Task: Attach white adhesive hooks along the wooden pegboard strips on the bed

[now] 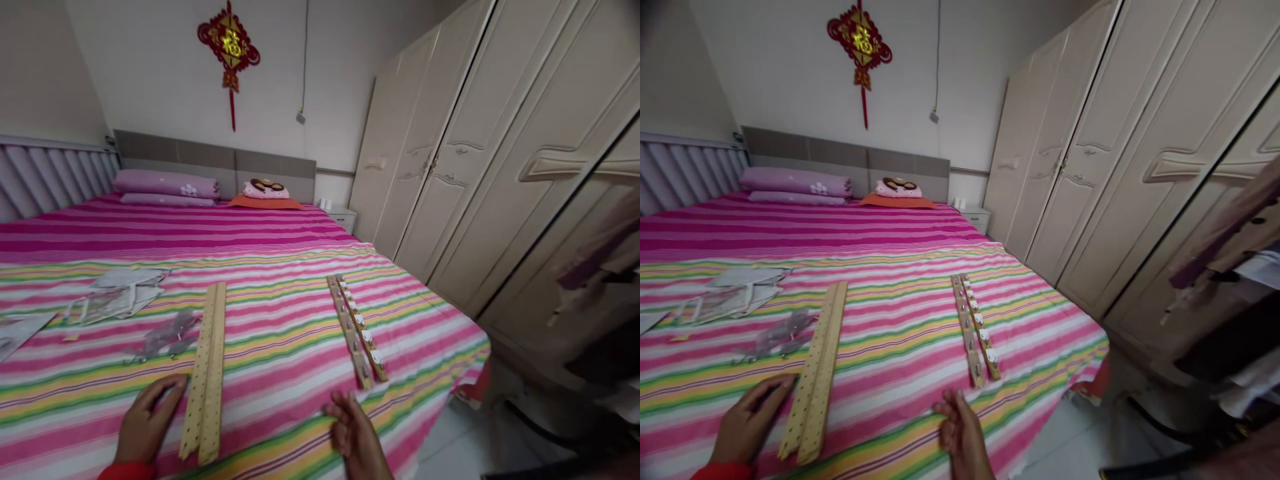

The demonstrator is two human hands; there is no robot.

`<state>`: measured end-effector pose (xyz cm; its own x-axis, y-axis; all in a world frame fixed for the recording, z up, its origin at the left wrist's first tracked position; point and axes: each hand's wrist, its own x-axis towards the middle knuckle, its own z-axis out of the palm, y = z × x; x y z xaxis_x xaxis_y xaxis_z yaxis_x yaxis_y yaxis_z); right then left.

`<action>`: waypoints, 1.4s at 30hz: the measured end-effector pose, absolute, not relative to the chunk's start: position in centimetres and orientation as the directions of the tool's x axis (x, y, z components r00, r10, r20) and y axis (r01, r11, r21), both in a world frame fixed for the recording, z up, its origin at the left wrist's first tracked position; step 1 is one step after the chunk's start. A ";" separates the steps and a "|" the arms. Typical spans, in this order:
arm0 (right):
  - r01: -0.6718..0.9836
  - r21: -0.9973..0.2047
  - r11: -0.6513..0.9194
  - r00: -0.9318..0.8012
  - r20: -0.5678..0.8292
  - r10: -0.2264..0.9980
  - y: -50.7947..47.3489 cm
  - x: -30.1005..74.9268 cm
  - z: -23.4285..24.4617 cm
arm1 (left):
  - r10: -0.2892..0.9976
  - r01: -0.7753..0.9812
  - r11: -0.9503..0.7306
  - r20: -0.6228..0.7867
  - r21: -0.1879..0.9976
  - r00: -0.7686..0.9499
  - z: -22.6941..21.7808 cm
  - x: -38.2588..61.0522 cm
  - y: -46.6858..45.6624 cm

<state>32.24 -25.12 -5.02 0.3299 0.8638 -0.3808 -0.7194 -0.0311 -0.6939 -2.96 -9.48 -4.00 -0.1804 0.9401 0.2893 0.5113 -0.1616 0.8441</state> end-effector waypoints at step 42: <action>-0.743 -0.619 -0.256 -0.179 -0.184 0.966 -17.0 16.2 2.4 | 0.990 -0.374 -0.056 0.005 0.926 -0.138 2.1 8.7 -13.2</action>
<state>16.24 -17.02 2.44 -0.1794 0.9664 -0.1842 -0.7427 -0.2558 -0.6189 8.75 -13.15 2.13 -0.1380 0.9904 0.0046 -0.3741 -0.0565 0.9256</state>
